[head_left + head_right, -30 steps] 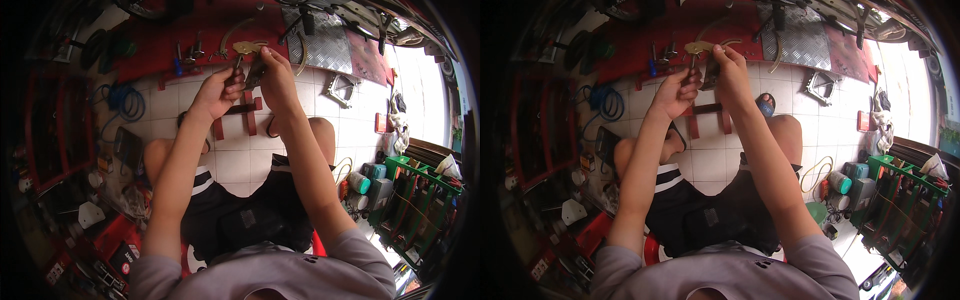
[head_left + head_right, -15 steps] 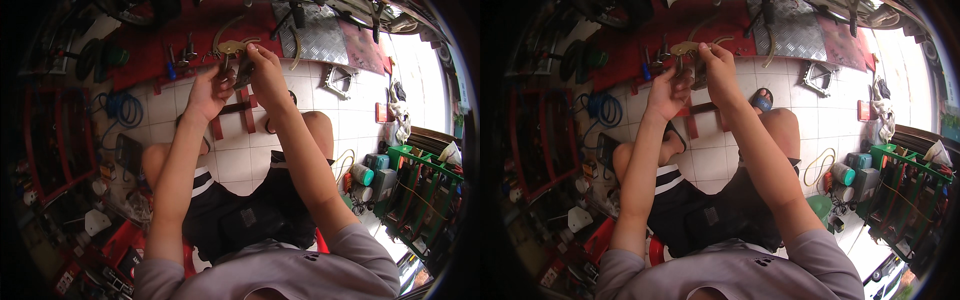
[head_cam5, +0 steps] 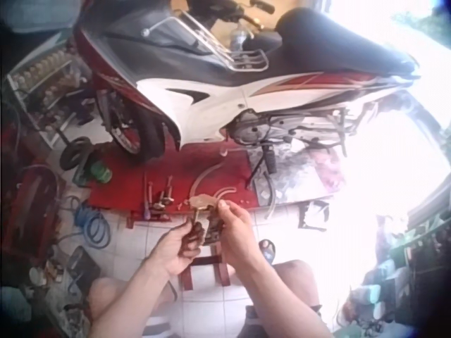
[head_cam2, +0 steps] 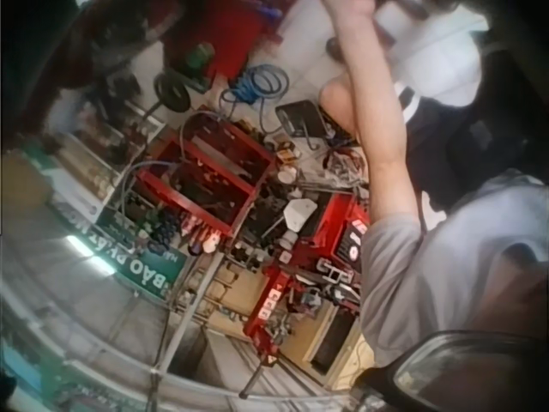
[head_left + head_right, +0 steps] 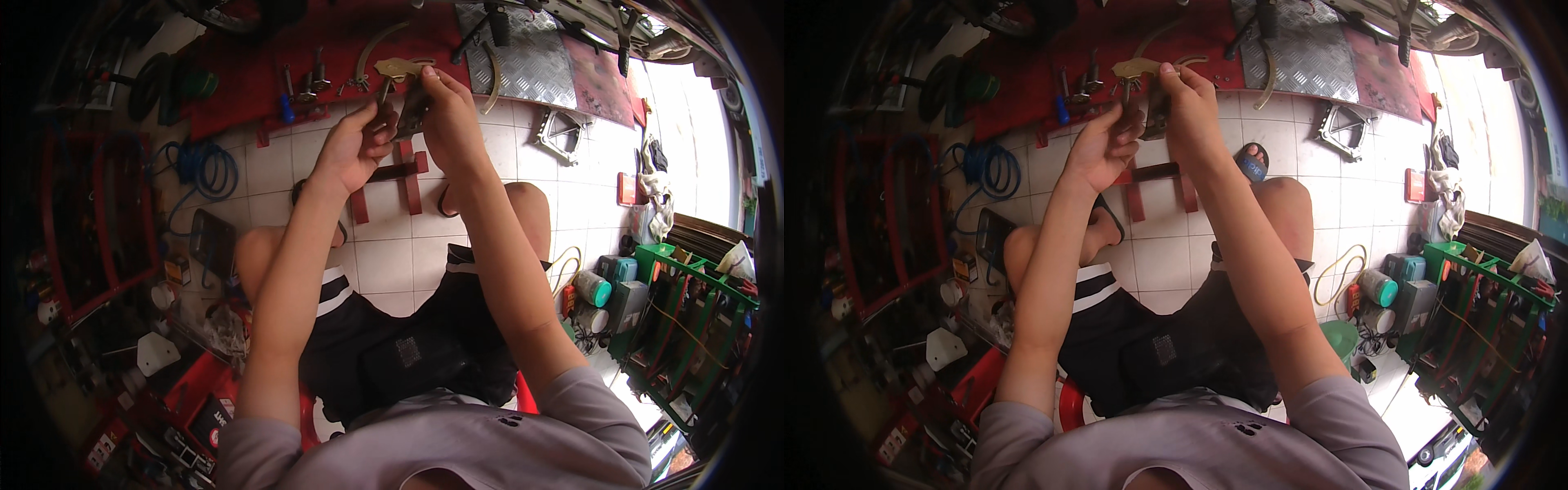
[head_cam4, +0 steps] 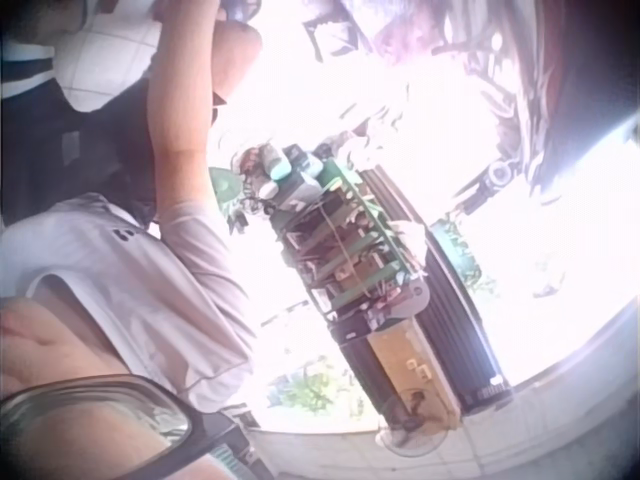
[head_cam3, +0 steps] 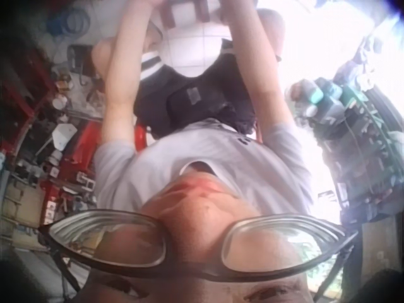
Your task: The person sits on the floor and assembles a mechanical component by hand. They insert a small metal pin into a housing, attach a curved metal bracket, and manipulate the parts to fit them together.
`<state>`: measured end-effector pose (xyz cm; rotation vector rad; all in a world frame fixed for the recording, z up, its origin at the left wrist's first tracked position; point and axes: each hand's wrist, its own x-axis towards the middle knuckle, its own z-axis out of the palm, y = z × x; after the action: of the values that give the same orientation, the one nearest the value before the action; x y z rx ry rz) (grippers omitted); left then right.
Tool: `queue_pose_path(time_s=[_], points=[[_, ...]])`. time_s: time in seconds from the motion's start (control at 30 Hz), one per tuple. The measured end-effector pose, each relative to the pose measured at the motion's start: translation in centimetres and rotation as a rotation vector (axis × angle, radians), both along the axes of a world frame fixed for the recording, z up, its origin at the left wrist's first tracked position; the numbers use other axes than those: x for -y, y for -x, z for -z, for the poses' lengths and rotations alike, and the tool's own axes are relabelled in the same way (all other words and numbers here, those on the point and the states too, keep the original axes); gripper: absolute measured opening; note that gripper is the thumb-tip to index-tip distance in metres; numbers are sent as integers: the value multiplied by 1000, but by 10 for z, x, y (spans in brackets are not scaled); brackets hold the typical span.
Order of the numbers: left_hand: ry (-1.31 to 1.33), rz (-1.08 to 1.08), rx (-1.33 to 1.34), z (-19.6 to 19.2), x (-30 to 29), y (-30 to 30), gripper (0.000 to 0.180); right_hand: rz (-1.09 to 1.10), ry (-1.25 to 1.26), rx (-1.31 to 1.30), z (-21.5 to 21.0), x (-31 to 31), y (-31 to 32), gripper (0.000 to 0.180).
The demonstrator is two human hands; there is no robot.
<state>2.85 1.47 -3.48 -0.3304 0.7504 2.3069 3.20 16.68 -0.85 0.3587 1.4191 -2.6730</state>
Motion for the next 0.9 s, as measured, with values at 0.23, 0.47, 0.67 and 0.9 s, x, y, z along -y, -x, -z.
queue_pose_path(time_s=[0.23,0.47,0.67,0.9], points=[[35,-67,-26,-1,-2,-2,10,2,23,-13,3,-1,2,30],[318,-30,-227,1,4,4,11,-31,-2,22,6,-6,3,28],[1081,-82,-969,-3,12,8,29,84,281,129,3,-19,7,27],[898,50,-888,10,3,4,23,118,447,162,3,-31,9,27]])
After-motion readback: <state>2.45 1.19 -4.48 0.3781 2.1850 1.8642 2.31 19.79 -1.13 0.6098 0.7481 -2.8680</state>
